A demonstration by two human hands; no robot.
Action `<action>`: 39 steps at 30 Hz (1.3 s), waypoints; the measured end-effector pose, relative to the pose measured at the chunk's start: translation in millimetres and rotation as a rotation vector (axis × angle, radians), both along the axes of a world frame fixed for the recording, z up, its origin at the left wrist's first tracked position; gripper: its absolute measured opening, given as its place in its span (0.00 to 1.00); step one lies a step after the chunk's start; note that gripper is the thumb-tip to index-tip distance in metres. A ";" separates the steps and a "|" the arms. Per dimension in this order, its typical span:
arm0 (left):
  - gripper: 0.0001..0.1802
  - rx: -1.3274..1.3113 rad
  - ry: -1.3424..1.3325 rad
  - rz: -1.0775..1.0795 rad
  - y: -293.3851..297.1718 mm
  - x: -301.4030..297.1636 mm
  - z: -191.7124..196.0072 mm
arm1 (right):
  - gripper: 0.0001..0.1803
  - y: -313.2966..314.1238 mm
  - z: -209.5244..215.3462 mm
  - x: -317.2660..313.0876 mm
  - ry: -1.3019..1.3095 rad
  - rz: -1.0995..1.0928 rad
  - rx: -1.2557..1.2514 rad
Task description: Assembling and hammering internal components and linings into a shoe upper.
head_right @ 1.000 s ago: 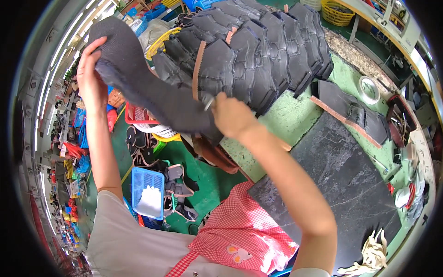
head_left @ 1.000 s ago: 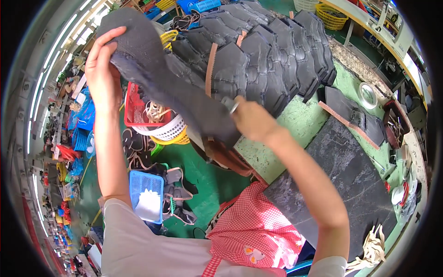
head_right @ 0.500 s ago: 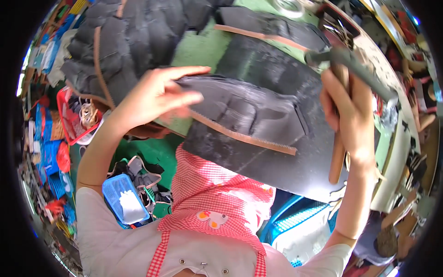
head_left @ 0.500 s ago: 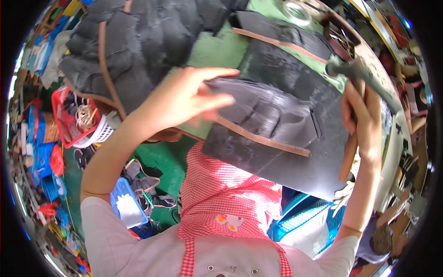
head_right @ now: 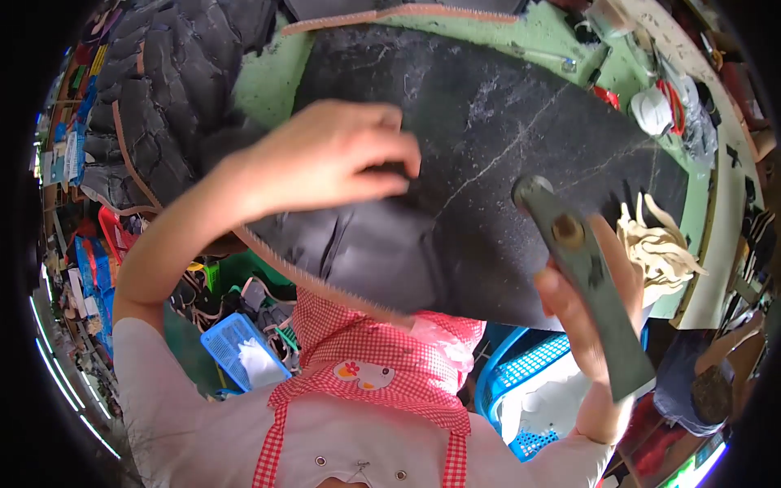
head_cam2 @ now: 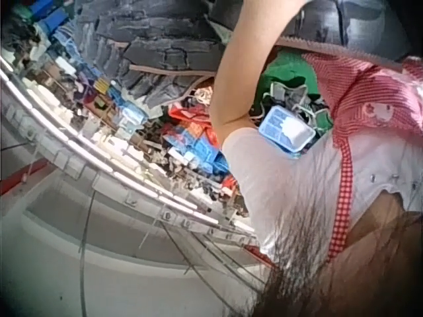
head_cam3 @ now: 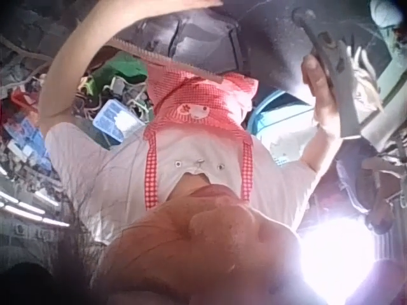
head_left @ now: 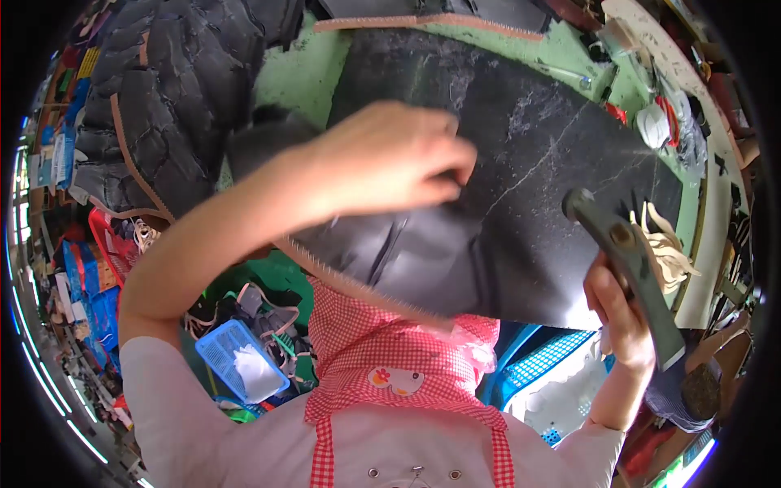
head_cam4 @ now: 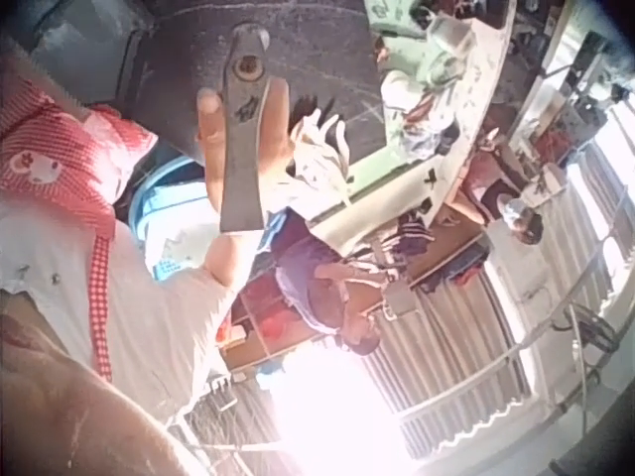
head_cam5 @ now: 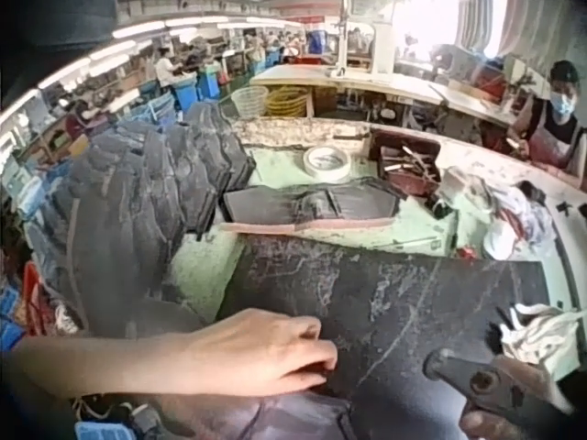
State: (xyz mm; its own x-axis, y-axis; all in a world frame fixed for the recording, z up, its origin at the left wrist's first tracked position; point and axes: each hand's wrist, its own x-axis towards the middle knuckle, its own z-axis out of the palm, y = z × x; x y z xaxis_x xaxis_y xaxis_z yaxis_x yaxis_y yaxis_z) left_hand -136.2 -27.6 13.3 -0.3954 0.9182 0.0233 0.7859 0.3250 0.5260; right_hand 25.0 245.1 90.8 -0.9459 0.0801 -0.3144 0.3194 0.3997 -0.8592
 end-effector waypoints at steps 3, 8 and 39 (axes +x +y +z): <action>0.19 0.139 0.111 0.207 -3.8 53.7 -18.0 | 0.22 3.0 1.7 18.8 -0.042 0.125 0.095; 0.25 0.223 0.170 0.278 -8.8 63.6 -21.8 | 0.10 -19.6 -5.6 14.5 -0.146 0.505 0.186; 0.09 0.492 0.090 -0.291 34.4 12.9 -36.4 | 0.15 -30.2 -7.2 17.3 -0.041 0.083 0.353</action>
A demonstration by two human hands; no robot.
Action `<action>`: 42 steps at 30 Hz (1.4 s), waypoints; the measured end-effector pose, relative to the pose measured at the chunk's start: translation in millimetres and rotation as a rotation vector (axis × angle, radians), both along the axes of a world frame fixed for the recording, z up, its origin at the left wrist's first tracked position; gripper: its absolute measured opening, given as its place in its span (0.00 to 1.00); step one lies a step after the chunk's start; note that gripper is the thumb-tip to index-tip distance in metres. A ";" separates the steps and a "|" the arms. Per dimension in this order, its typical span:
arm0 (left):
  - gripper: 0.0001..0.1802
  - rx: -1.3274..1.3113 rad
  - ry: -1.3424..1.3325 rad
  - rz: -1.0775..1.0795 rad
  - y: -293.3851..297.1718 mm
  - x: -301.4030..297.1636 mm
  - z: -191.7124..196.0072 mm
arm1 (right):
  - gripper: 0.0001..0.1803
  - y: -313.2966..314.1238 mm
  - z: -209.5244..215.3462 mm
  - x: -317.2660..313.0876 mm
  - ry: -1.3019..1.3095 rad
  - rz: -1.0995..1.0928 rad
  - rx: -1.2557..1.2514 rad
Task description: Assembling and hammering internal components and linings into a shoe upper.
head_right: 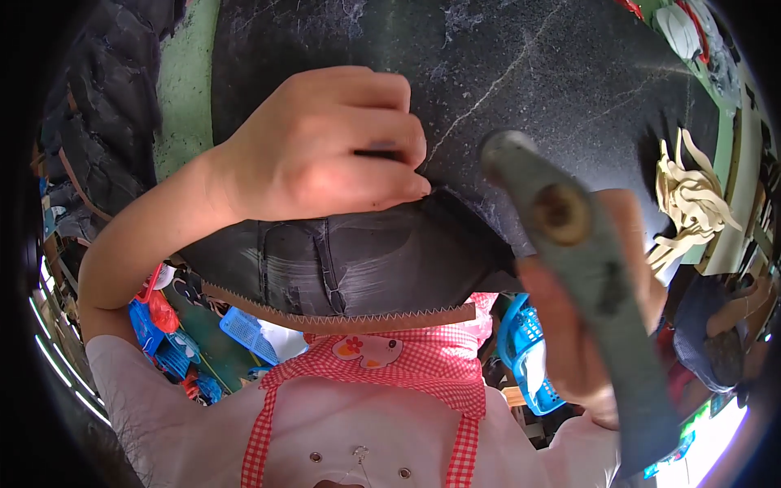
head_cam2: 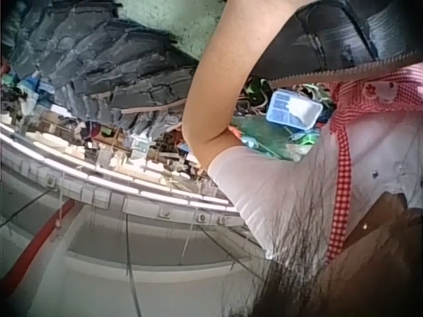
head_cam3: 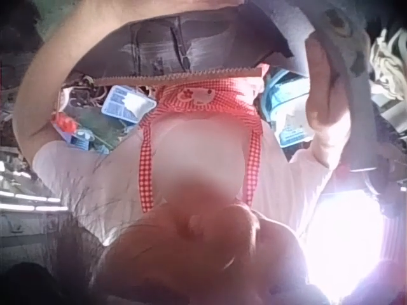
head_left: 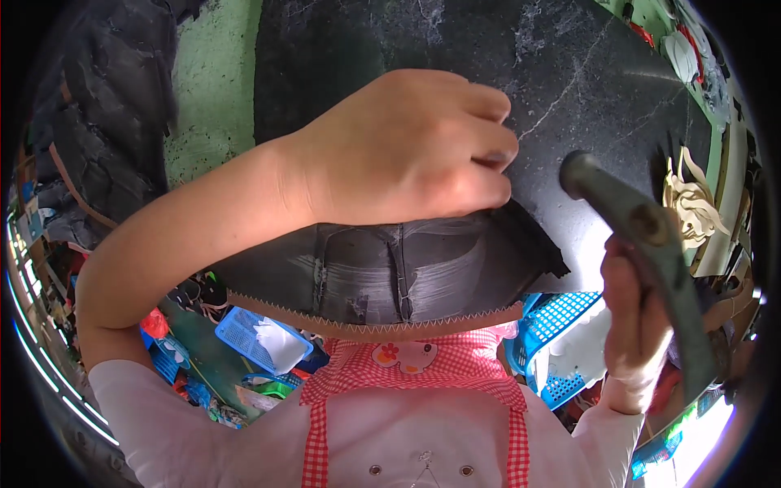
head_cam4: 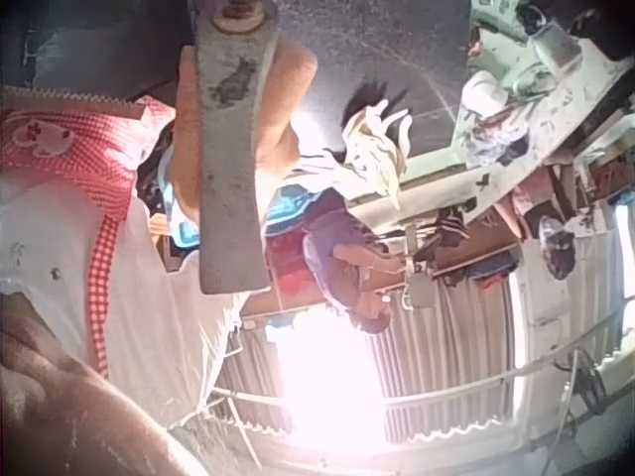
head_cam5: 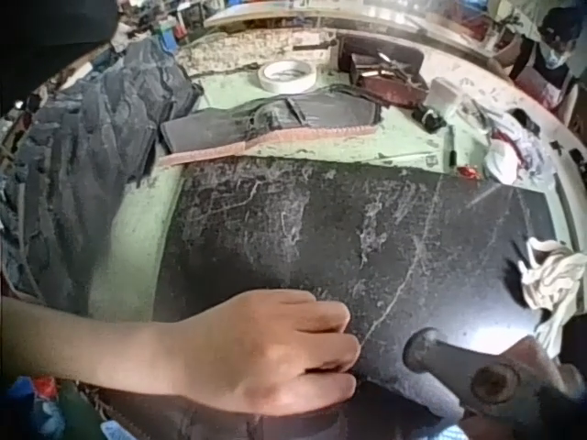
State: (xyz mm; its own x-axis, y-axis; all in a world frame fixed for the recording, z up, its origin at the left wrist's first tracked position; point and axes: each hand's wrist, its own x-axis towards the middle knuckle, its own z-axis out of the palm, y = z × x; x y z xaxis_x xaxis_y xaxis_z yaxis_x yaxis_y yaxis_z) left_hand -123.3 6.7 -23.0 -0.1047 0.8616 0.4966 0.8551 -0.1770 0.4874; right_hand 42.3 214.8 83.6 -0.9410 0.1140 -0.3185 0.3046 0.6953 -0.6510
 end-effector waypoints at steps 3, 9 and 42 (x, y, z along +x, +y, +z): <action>0.07 -0.023 0.082 -0.033 -4.2 1.3 0.7 | 0.13 -3.7 -16.2 -22.6 -0.146 0.352 -0.123; 0.07 0.013 0.022 0.081 -13.9 7.3 -3.5 | 0.19 -13.8 -20.4 -10.9 -0.167 0.322 -0.009; 0.15 -0.205 -0.159 0.357 -49.5 46.7 10.5 | 0.14 -21.7 -17.5 -36.1 0.169 0.450 0.028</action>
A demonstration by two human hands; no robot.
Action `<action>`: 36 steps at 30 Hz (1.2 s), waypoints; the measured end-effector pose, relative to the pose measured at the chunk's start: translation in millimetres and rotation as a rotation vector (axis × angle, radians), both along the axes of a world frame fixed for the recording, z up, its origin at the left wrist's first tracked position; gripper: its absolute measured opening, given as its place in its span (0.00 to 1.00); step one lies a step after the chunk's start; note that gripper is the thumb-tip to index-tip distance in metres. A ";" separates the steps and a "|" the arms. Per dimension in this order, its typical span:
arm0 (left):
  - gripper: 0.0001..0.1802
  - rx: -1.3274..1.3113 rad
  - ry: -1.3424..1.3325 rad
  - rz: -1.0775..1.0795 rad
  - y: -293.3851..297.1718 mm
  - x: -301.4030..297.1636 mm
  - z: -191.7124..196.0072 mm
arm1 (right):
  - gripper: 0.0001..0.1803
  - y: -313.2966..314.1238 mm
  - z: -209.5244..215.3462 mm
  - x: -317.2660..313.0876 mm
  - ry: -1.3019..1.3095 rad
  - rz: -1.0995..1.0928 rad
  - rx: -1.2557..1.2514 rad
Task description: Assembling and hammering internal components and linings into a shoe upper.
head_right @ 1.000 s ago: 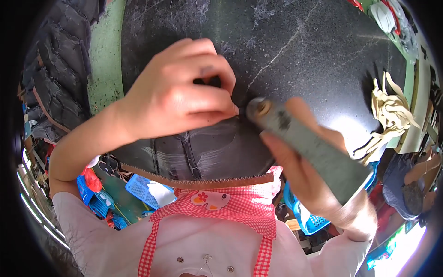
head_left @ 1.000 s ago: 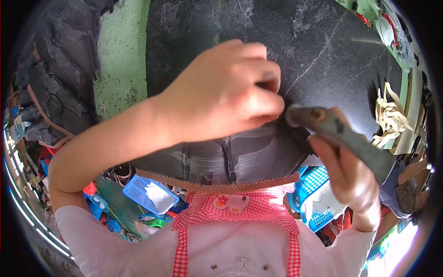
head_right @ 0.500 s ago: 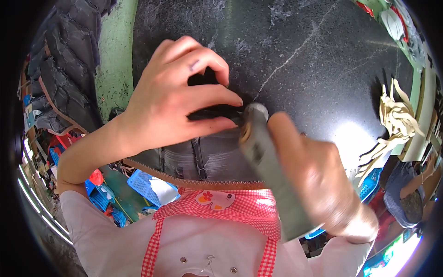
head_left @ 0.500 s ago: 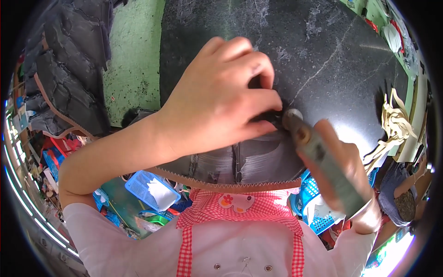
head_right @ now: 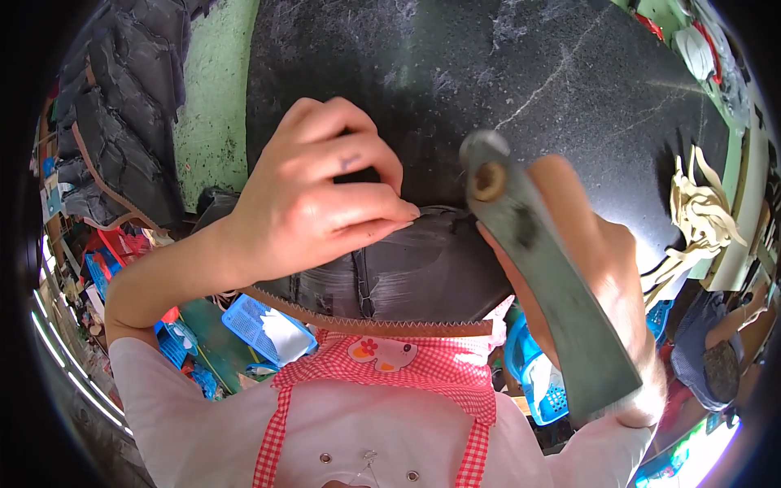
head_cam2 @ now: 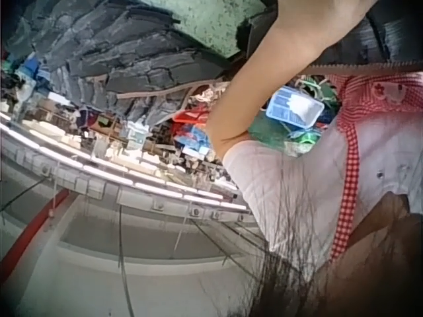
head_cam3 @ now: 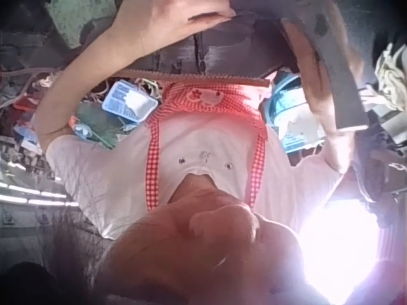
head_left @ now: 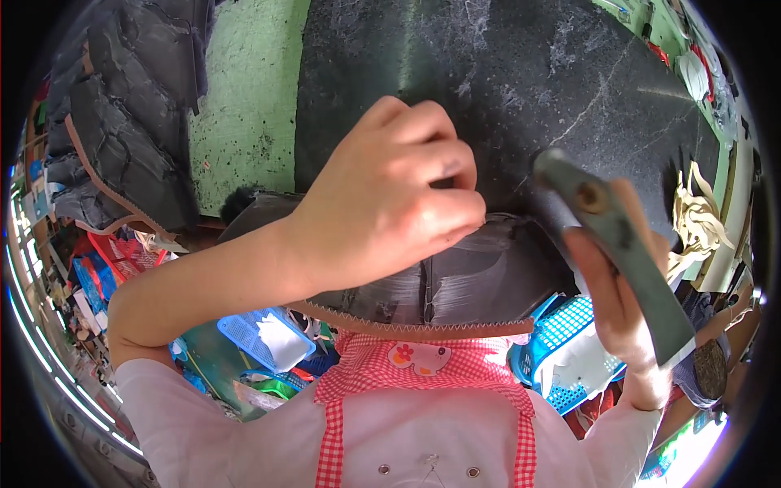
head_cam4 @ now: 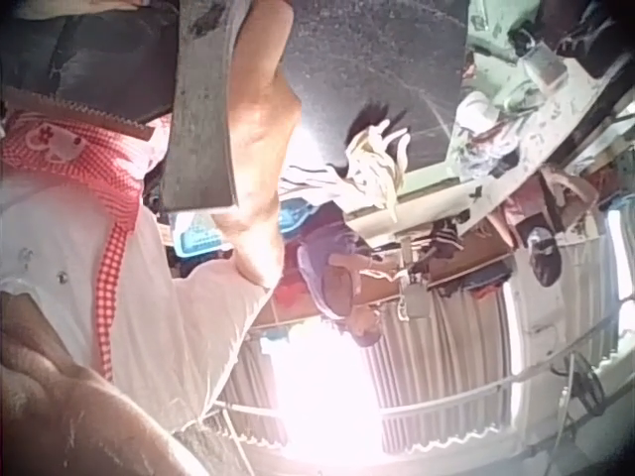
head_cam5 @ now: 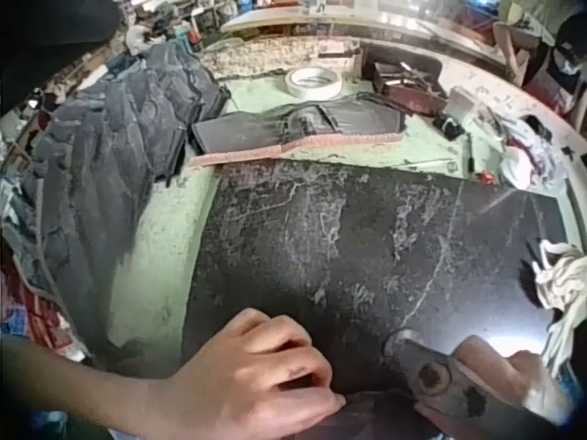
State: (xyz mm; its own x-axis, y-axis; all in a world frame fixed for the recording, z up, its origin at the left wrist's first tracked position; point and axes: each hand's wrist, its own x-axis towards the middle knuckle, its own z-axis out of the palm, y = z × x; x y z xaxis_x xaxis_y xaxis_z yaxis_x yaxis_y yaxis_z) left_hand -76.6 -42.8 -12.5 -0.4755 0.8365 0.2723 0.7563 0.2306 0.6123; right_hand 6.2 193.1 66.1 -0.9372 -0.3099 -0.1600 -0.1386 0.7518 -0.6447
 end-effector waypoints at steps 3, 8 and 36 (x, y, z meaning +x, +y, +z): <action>0.14 -0.005 0.127 -0.013 -1.4 7.3 4.0 | 0.13 1.1 -5.9 16.7 -0.220 -0.082 -0.143; 0.09 0.003 0.254 -0.025 4.3 15.8 7.5 | 0.11 -8.1 13.9 3.9 -0.143 -0.053 0.115; 0.12 -0.029 0.075 -0.131 -54.5 -35.4 6.2 | 0.10 -47.8 -19.2 1.4 -0.236 0.213 -0.076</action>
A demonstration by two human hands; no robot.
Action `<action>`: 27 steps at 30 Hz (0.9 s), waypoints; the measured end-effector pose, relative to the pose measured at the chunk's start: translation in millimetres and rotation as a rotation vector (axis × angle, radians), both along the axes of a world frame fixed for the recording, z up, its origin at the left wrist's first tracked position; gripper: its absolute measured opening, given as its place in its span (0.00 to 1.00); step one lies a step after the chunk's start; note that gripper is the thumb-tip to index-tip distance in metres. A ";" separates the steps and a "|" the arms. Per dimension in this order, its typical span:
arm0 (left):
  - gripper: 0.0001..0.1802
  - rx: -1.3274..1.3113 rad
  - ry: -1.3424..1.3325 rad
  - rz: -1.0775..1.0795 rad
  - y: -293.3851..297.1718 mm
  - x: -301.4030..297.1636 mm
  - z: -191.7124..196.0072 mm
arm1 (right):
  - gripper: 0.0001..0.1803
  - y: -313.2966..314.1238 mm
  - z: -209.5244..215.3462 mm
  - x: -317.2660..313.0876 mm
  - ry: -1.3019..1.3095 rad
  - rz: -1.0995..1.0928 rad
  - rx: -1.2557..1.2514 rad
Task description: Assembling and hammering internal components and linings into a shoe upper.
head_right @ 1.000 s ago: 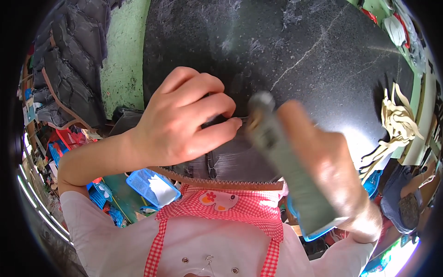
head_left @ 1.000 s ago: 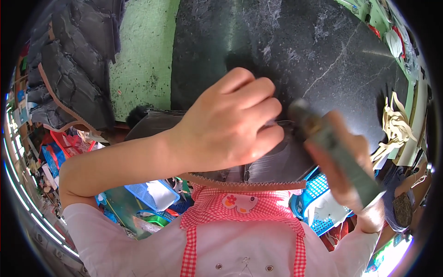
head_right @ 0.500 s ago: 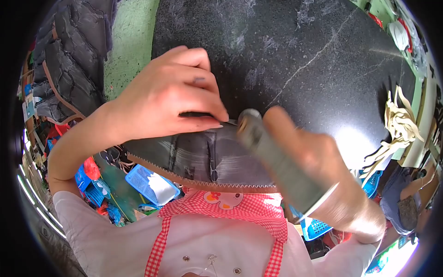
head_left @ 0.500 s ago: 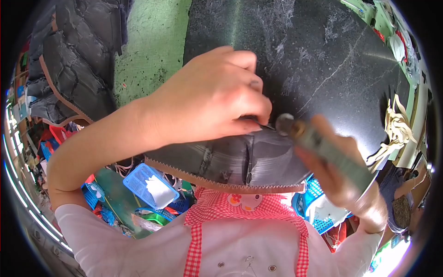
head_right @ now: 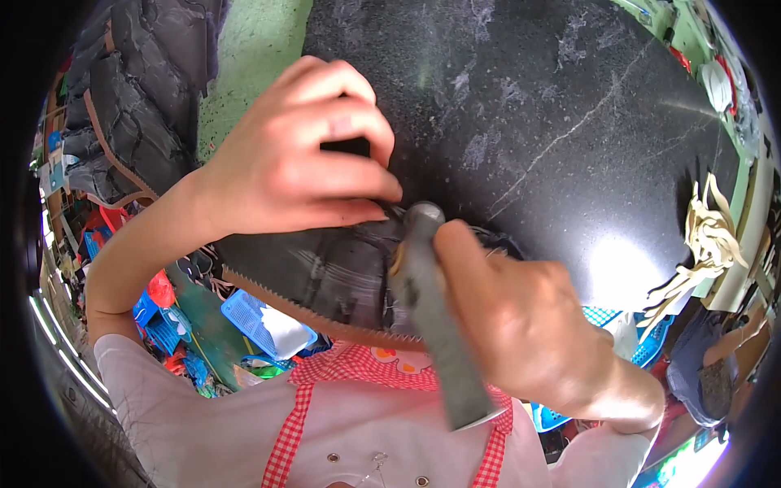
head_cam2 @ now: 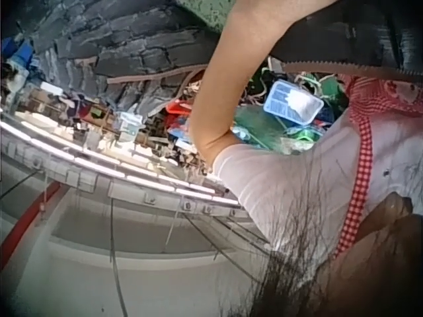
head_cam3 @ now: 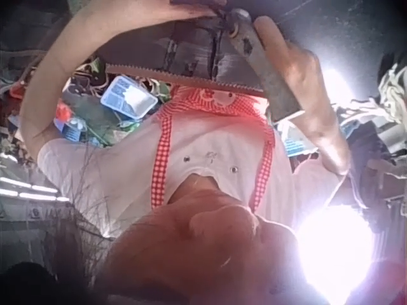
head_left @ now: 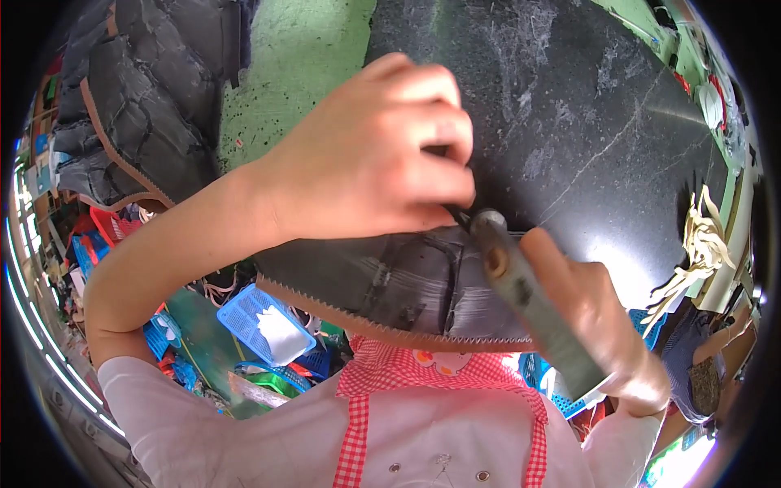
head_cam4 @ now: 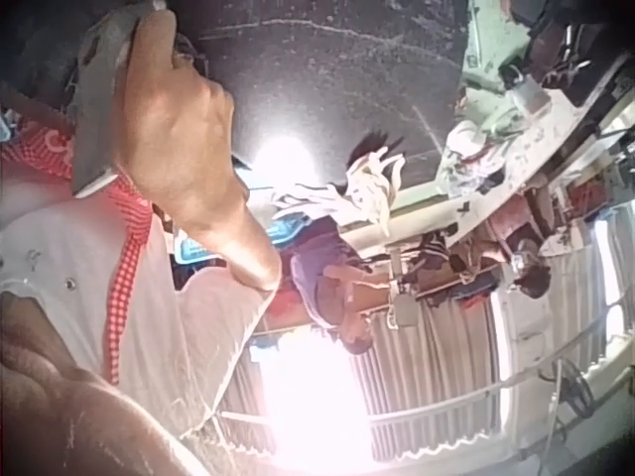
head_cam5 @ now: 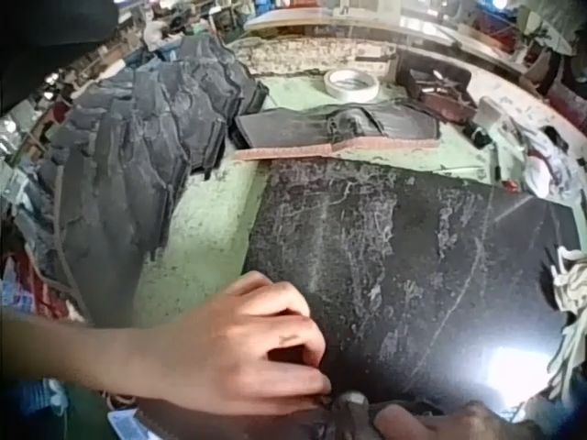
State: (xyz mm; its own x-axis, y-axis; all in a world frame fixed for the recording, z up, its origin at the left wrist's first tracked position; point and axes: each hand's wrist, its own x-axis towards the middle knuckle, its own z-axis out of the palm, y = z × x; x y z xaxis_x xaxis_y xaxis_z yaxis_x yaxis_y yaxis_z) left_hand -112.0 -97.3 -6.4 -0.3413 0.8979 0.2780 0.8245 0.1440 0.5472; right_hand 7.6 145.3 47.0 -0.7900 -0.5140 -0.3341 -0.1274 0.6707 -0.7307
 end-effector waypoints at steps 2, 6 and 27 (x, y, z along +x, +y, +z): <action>0.13 0.034 0.036 -0.045 3.1 3.5 -1.2 | 0.09 3.1 12.6 4.8 -0.003 -0.103 0.059; 0.14 -0.024 0.138 0.013 -8.4 17.9 4.0 | 0.09 -10.3 1.3 1.1 0.000 -0.099 -0.021; 0.12 -0.021 -0.047 0.256 81.9 48.5 -6.4 | 0.24 56.8 51.0 28.3 -0.195 -0.363 0.304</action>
